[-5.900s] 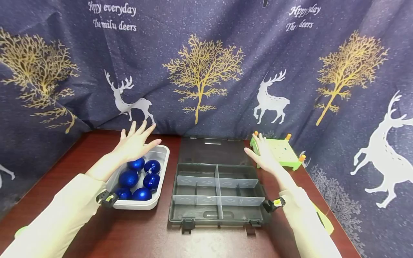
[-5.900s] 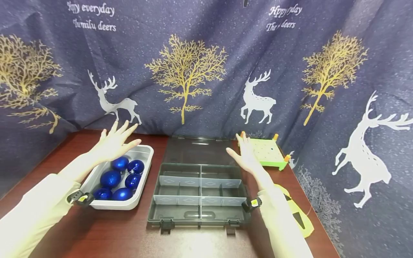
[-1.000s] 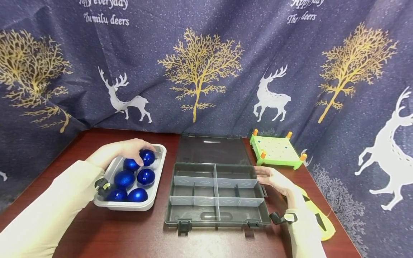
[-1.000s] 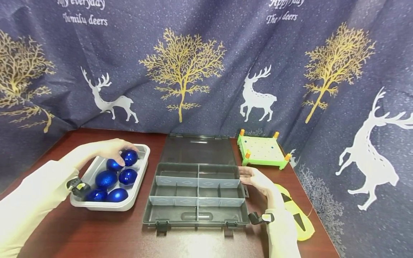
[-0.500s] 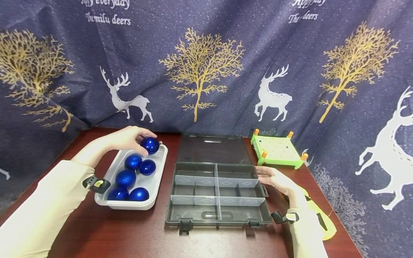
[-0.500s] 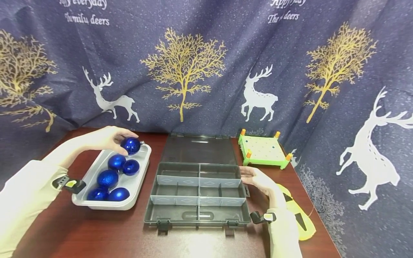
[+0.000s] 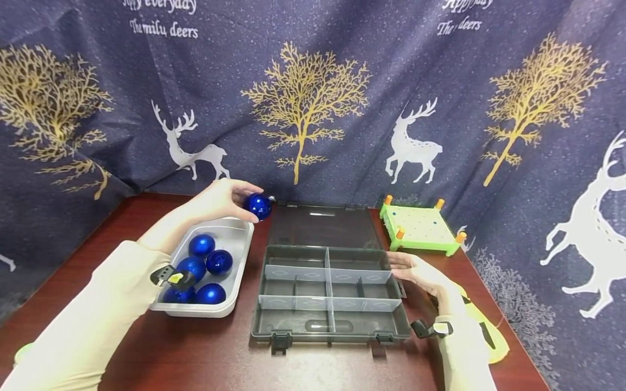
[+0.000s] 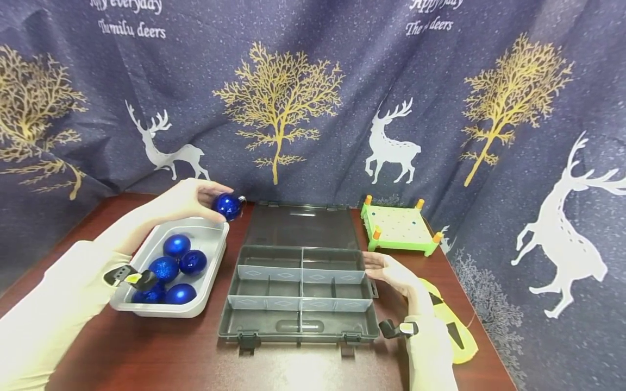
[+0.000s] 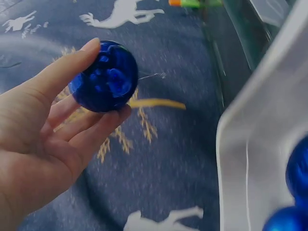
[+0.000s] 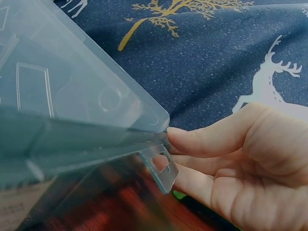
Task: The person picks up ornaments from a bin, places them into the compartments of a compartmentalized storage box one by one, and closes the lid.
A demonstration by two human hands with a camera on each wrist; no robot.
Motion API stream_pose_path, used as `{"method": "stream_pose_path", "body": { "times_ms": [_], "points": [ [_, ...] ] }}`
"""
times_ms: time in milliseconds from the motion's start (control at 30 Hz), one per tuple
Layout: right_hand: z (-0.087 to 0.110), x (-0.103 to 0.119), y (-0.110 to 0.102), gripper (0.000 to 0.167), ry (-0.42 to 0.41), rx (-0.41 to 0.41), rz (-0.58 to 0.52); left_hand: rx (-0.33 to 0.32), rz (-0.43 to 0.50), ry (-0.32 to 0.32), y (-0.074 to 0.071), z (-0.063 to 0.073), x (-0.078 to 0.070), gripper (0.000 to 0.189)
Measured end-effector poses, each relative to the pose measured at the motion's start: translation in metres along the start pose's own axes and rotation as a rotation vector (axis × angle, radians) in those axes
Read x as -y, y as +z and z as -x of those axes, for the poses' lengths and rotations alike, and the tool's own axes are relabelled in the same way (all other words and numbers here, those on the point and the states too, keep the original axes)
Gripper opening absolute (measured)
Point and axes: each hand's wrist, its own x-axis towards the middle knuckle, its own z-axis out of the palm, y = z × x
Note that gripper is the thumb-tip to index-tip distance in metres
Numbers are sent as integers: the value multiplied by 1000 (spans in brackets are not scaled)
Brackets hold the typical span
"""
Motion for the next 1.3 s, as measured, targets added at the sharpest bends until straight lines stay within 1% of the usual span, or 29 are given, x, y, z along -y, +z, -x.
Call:
{"method": "stream_pose_path", "body": {
  "times_ms": [167, 333, 433, 600, 700, 867, 1000, 1167, 1300],
  "points": [
    [0, 0, 0, 63, -1, -7, -9, -41, 137, -40, 17, -16, -15, 64],
    [0, -2, 0, 62, -13, -12, -12, -62, 257, -48, 38, -30, -31, 64],
    [-1, -3, 0, 63, -12, -13, -2, -61, 306, -39, 53, -38, -40, 63],
    [-5, -5, 0, 62, -10, -19, 5, -23, 401, -6, 82, -49, -54, 61],
    [-7, -5, 0, 62, -7, -22, 1, 0, 407, 25, 99, -55, -61, 62],
    [-6, -2, 2, 63, -15, -25, -9, 31, 401, 35, 124, -64, -70, 62],
    [-4, 0, 2, 63, 3, -31, -24, 43, 420, 27, 141, -72, -75, 63],
    [-3, 1, 0, 62, 2, -22, -28, 64, 428, 7, 162, -82, -79, 63],
    [-2, -1, 0, 62, 5, -23, -31, 94, 400, -14, 178, -87, -78, 64]
  ]
}}
